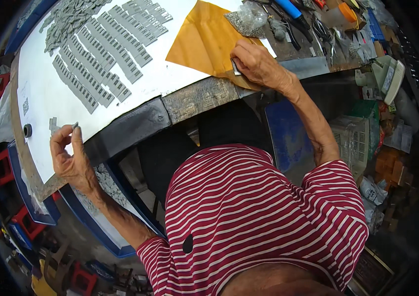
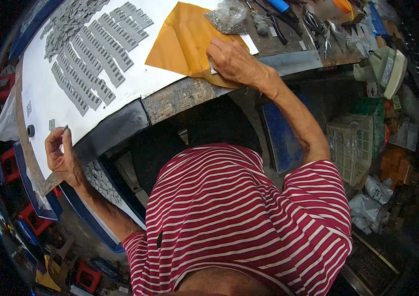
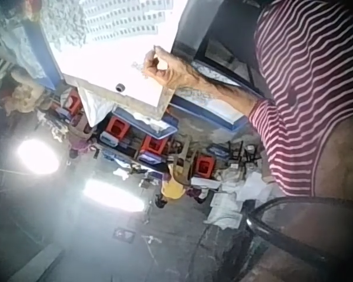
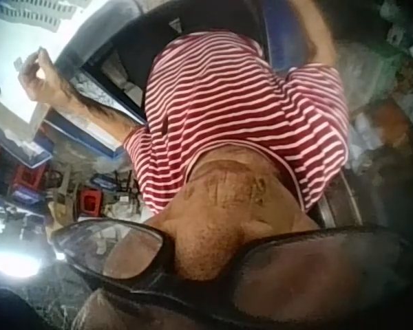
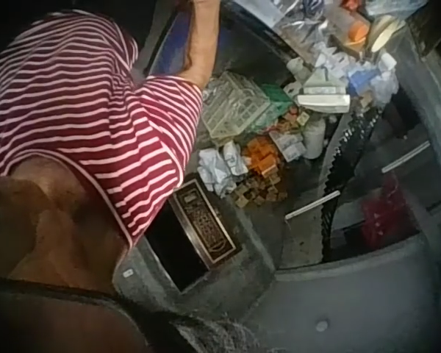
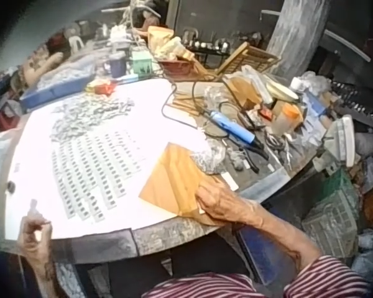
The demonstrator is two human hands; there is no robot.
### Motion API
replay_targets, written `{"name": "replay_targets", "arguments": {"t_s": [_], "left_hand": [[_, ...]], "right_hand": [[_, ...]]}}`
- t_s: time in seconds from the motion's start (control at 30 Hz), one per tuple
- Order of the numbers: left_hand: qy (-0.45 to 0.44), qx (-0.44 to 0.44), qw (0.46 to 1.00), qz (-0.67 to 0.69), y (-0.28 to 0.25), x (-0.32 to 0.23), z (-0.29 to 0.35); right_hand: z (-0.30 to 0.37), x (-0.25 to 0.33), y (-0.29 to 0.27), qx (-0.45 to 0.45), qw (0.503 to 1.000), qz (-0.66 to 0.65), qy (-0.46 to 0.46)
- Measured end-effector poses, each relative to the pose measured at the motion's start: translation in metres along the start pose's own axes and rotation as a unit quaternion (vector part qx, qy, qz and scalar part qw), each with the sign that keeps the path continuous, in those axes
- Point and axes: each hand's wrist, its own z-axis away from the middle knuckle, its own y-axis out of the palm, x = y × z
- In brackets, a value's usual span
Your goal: The person is manually assembling or sorting small metal components at a workbench.
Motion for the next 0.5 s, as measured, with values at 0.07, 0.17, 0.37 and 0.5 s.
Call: {"name": "replay_targets", "arguments": {"t_s": [0.07, 0.17, 0.37, 0.5], "left_hand": [[0.012, 0.014, 1.0, 0.011, 0.009, -0.01, 0.004], [-0.025, -0.01, 0.998, 0.05, 0.02, -0.02, 0.011], [-0.074, -0.025, 0.994, 0.08, 0.038, -0.043, 0.015], [-0.095, 0.031, 0.986, 0.136, 0.04, -0.041, 0.018]], "right_hand": [[0.002, -0.003, 0.005, -0.021, 1.0, 0.007, 0.003], [-0.002, 0.001, 0.002, -0.034, 0.999, 0.004, -0.007], [0.001, 0.001, 0.001, -0.049, 0.999, -0.004, -0.001], [0.003, 0.001, 0.002, -0.057, 0.998, -0.03, 0.017]]}}
